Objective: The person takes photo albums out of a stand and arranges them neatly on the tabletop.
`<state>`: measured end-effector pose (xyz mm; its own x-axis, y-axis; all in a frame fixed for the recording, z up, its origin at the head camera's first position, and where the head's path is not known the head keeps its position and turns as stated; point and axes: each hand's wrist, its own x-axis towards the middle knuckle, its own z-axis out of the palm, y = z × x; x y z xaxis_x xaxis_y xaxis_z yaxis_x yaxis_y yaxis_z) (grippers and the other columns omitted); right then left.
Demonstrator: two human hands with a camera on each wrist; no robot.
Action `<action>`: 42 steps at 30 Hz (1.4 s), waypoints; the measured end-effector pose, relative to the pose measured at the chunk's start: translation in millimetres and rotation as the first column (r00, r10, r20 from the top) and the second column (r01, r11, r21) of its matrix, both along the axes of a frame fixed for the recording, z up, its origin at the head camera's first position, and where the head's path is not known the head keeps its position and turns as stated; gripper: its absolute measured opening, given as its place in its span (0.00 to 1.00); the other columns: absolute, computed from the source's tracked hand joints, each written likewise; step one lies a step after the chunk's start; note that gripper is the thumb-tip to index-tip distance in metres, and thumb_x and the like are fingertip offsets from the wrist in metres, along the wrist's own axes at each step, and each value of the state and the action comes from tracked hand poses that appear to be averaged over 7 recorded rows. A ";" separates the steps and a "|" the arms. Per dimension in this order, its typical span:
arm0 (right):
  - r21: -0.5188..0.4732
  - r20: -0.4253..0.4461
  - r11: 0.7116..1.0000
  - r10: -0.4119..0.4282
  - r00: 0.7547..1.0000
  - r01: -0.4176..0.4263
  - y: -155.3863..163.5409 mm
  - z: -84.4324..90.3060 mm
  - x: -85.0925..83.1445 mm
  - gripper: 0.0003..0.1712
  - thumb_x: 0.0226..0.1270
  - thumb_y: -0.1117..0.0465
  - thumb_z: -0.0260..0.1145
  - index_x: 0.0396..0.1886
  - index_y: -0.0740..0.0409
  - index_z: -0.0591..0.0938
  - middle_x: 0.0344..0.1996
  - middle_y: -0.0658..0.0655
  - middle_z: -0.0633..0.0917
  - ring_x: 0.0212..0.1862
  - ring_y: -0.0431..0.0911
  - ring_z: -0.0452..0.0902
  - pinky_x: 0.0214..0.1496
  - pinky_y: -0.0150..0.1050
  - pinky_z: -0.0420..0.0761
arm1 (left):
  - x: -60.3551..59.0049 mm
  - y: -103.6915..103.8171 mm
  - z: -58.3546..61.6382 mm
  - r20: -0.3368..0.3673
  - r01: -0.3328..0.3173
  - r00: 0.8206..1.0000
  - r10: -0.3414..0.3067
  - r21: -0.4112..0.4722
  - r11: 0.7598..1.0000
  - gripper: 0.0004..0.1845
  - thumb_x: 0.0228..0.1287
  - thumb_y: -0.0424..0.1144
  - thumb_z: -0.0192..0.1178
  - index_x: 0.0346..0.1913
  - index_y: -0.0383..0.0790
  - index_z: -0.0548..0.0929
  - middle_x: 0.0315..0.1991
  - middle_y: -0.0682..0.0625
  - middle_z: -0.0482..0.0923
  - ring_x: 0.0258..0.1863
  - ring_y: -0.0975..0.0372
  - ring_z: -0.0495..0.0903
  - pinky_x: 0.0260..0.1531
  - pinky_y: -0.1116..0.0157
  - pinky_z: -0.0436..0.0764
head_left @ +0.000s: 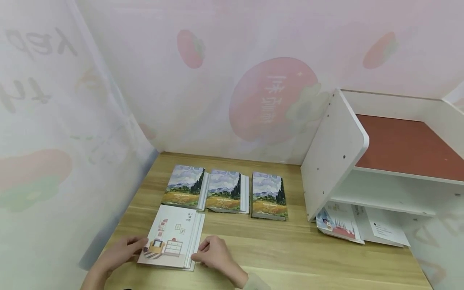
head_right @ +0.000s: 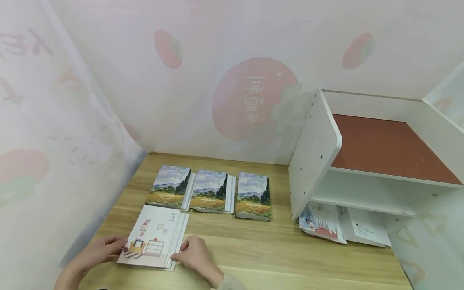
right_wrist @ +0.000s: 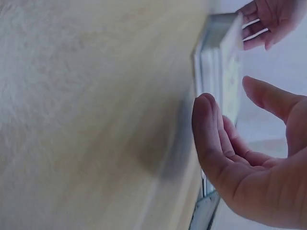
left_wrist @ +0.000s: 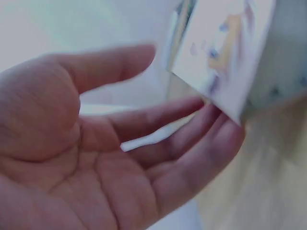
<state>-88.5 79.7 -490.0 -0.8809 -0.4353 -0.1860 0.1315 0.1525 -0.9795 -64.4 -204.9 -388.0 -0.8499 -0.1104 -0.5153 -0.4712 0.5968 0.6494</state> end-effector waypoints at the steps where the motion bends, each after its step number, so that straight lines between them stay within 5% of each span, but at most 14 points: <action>1: -0.009 0.006 1.000 0.001 1.000 -0.001 3.4 1.4 -0.8 0.14 0.50 0.63 0.80 0.25 0.59 0.80 0.16 0.48 0.79 0.17 0.39 0.75 0.18 0.32 0.77 | -0.3 4.8 3.6 -0.019 -0.021 1.000 0.021 -0.028 0.999 0.29 0.76 0.47 0.53 0.59 0.19 0.73 0.49 0.39 0.80 0.46 0.52 0.80 0.43 0.54 0.83; 6: -0.046 0.039 0.999 -0.021 0.999 0.023 24.6 7.5 -5.1 0.11 0.53 0.62 0.77 0.28 0.60 0.82 0.20 0.50 0.80 0.22 0.43 0.78 0.23 0.34 0.79 | 0.2 29.2 19.2 -0.140 -0.030 0.990 -0.002 -0.229 0.973 0.34 0.75 0.55 0.51 0.62 0.23 0.73 0.55 0.33 0.76 0.53 0.42 0.76 0.49 0.47 0.78; 9: -0.080 0.085 0.995 -0.053 0.995 0.060 39.4 10.0 -6.4 0.09 0.56 0.62 0.75 0.31 0.61 0.83 0.22 0.51 0.81 0.25 0.50 0.81 0.26 0.40 0.82 | 0.5 45.3 20.2 -0.208 -0.037 0.978 -0.019 -0.263 0.964 0.33 0.74 0.55 0.53 0.62 0.25 0.74 0.56 0.32 0.76 0.55 0.41 0.75 0.51 0.46 0.77; 15: -0.166 0.190 0.980 -0.076 0.979 0.109 70.2 11.1 -4.9 0.11 0.61 0.63 0.73 0.36 0.66 0.83 0.25 0.57 0.83 0.29 0.52 0.82 0.32 0.48 0.86 | 0.5 77.6 8.0 -0.278 -0.051 0.961 0.002 -0.168 0.984 0.25 0.74 0.49 0.56 0.60 0.30 0.78 0.54 0.38 0.79 0.51 0.51 0.80 0.41 0.62 0.82; 20: -0.185 0.229 0.975 -0.082 0.970 0.126 99.0 8.2 -2.4 0.13 0.64 0.61 0.71 0.40 0.67 0.83 0.31 0.63 0.85 0.33 0.54 0.83 0.36 0.49 0.86 | 1.4 108.3 -5.7 -0.317 -0.074 0.947 0.039 -0.098 0.992 0.16 0.73 0.40 0.57 0.55 0.32 0.82 0.50 0.41 0.82 0.46 0.53 0.82 0.40 0.64 0.83; 25: -0.190 0.243 0.970 -0.107 0.964 0.155 128.6 7.4 -5.3 0.15 0.65 0.59 0.71 0.43 0.68 0.83 0.35 0.63 0.86 0.38 0.55 0.83 0.43 0.53 0.85 | -4.7 139.8 -22.5 -0.352 -0.080 0.931 0.098 0.066 0.995 0.13 0.72 0.37 0.59 0.53 0.33 0.83 0.47 0.42 0.83 0.45 0.51 0.82 0.37 0.63 0.85; 32: -0.195 0.256 0.956 -0.169 0.952 0.222 171.7 6.4 -10.2 0.19 0.69 0.58 0.68 0.47 0.72 0.80 0.38 0.64 0.85 0.42 0.58 0.83 0.47 0.53 0.83 | -12.2 179.2 -40.1 -0.344 -0.040 0.931 0.118 0.227 0.973 0.14 0.73 0.36 0.58 0.54 0.31 0.81 0.48 0.40 0.82 0.49 0.46 0.81 0.41 0.59 0.85; 42: -0.201 0.331 0.895 -0.320 0.888 0.397 222.0 3.2 -9.0 0.17 0.69 0.59 0.67 0.47 0.69 0.80 0.42 0.66 0.85 0.45 0.59 0.82 0.50 0.52 0.83 | -31.6 239.4 -61.4 -0.341 0.033 0.932 0.126 0.424 0.905 0.18 0.74 0.34 0.55 0.58 0.22 0.75 0.51 0.32 0.79 0.49 0.42 0.79 0.45 0.55 0.84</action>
<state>-97.5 301.7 -486.8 -0.9118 -0.1657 -0.3758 0.4049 -0.2088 -0.8902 -96.0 34.4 -449.4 -0.9819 0.0022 -0.1894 -0.1845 0.2168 0.9586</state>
